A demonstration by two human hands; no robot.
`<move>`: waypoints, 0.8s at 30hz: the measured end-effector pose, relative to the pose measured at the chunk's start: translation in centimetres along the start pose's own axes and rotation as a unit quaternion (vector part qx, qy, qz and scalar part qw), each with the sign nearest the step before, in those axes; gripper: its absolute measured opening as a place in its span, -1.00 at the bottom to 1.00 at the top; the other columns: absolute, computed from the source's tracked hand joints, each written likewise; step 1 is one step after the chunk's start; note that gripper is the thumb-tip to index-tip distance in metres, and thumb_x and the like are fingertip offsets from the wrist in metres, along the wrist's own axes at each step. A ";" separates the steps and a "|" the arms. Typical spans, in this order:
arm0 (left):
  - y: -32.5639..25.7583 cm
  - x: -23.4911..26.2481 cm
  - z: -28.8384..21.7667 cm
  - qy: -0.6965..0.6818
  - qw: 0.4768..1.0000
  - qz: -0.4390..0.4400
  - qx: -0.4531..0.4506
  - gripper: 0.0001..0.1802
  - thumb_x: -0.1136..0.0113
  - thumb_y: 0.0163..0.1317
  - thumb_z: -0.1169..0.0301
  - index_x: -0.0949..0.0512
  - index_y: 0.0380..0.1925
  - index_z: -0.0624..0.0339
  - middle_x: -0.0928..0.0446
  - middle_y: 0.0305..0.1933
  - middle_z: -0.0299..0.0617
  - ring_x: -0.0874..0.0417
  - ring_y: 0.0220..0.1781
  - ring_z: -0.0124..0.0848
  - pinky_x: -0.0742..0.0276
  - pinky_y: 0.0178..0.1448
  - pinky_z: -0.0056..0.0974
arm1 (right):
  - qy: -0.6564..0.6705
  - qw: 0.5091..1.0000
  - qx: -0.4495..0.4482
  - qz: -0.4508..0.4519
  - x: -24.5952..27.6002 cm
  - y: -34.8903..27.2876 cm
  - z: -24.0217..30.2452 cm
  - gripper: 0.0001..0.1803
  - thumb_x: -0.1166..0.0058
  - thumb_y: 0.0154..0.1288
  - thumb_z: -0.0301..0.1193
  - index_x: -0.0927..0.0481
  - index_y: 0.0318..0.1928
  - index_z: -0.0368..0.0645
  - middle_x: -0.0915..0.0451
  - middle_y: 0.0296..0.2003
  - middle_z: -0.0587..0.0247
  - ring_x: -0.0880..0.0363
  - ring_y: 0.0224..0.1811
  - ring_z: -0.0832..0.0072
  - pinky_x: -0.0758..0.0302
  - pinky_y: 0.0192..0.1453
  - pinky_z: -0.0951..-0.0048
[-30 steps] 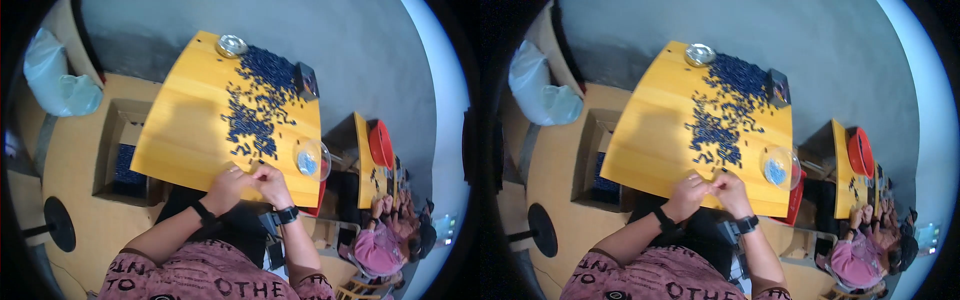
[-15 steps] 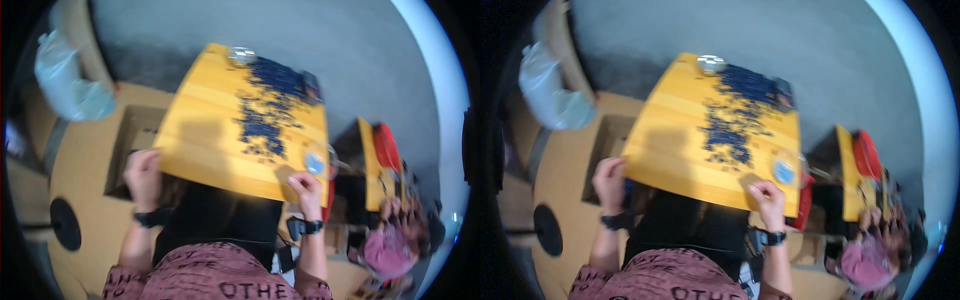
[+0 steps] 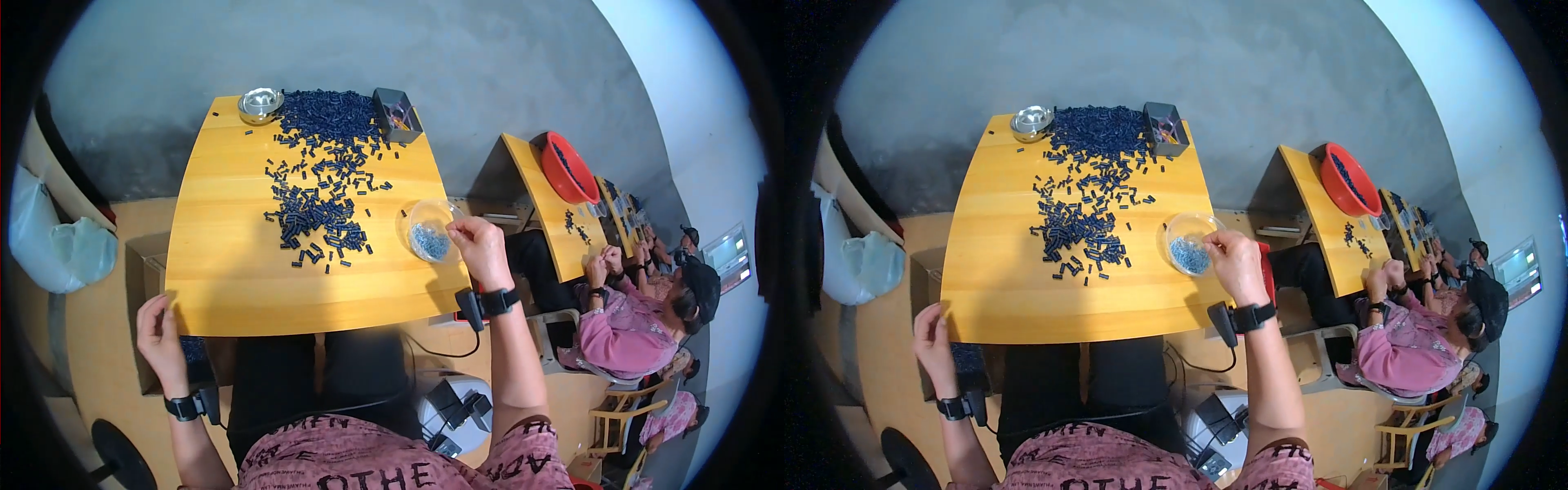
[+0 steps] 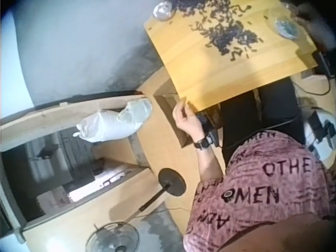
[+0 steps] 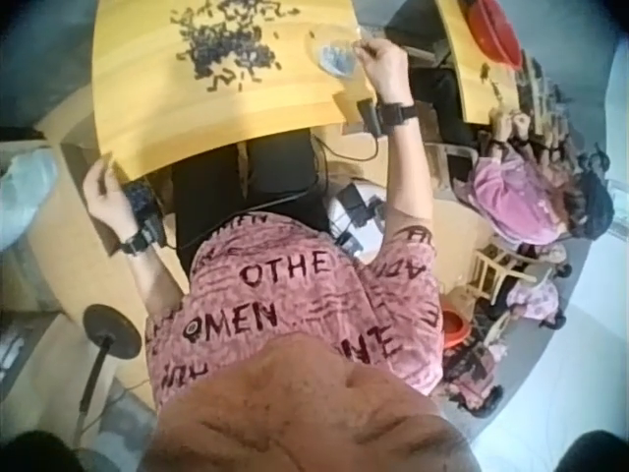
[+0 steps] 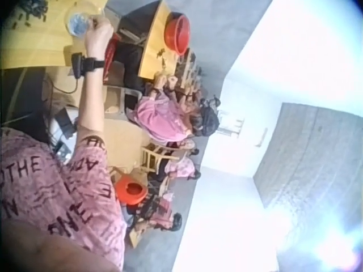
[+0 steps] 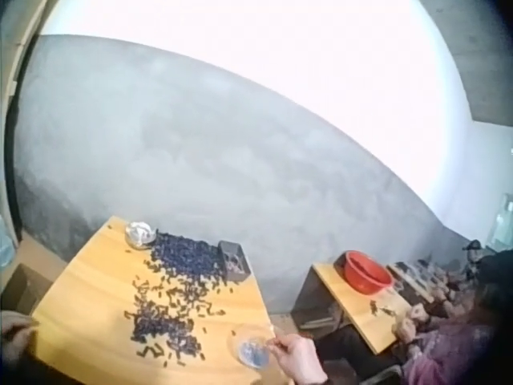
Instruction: The person assembles components by hand, picking up a black plastic piece and a small blue part, then fitting the blue part into the black piece. They place the assembled unit into a clear plastic bowl and repeat the process.
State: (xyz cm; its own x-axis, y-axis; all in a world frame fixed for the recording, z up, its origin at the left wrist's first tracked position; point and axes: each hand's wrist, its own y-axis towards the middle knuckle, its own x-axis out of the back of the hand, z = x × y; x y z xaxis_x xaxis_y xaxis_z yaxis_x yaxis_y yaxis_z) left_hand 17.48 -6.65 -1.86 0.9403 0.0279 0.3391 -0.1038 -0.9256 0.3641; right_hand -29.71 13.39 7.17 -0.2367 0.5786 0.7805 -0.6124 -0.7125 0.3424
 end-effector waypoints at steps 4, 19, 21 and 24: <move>0.0 -5.1 -4.3 -0.048 0.994 0.093 0.029 -0.88 -0.13 0.21 0.67 -0.61 -0.28 0.33 -0.59 -0.25 -0.21 -0.59 -0.17 -0.42 -0.47 -0.06 -0.39 | -0.028 0.995 0.030 0.090 -2.1 1.5 -1.4 -0.85 -0.26 0.08 -0.55 -0.69 -0.28 -0.29 -0.67 -0.40 -0.01 -0.67 -0.35 0.26 -0.56 -0.22 0.35; -1.1 -20.1 -10.5 0.064 0.957 0.235 -0.159 -0.95 -0.27 0.03 0.57 -0.58 -0.47 0.29 -0.50 -0.40 -0.06 -0.55 -0.29 -0.10 -0.47 -0.21 -0.14 | -0.181 0.976 0.108 0.063 -5.8 3.2 -4.1 -0.92 -0.08 0.07 -0.59 -0.64 -0.42 -0.24 -0.61 -0.41 -0.13 -0.62 -0.30 -0.01 -0.56 -0.19 0.09; -1.4 -20.5 -10.8 0.119 0.955 0.218 -0.162 -0.90 -0.31 -0.01 0.54 -0.54 -0.53 0.27 -0.45 -0.42 -0.08 -0.52 -0.28 -0.09 -0.45 -0.21 -0.09 | -0.182 0.977 0.092 0.065 -6.2 3.2 -4.4 -0.92 -0.10 0.06 -0.58 -0.64 -0.42 -0.23 -0.61 -0.43 -0.13 -0.62 -0.29 -0.01 -0.56 -0.18 0.11; -1.9 -21.4 -10.0 0.130 0.950 0.219 -0.183 -0.88 -0.32 -0.04 0.55 -0.53 -0.55 0.24 -0.43 -0.42 -0.09 -0.51 -0.26 -0.09 -0.44 -0.21 -0.08 | -0.192 0.974 0.072 0.094 -6.2 3.1 -4.4 -0.93 -0.14 0.08 -0.53 -0.67 -0.40 -0.21 -0.63 -0.43 -0.11 -0.64 -0.26 0.02 -0.57 -0.14 0.14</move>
State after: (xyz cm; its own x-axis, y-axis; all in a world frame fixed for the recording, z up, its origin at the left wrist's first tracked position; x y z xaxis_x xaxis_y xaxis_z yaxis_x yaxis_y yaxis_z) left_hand -5.66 -1.68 -1.12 0.6743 -0.1939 0.7126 -0.6173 -0.6777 0.3996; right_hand -33.44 9.35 1.04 -0.0172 0.2606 0.9653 -0.4667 -0.8559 0.2228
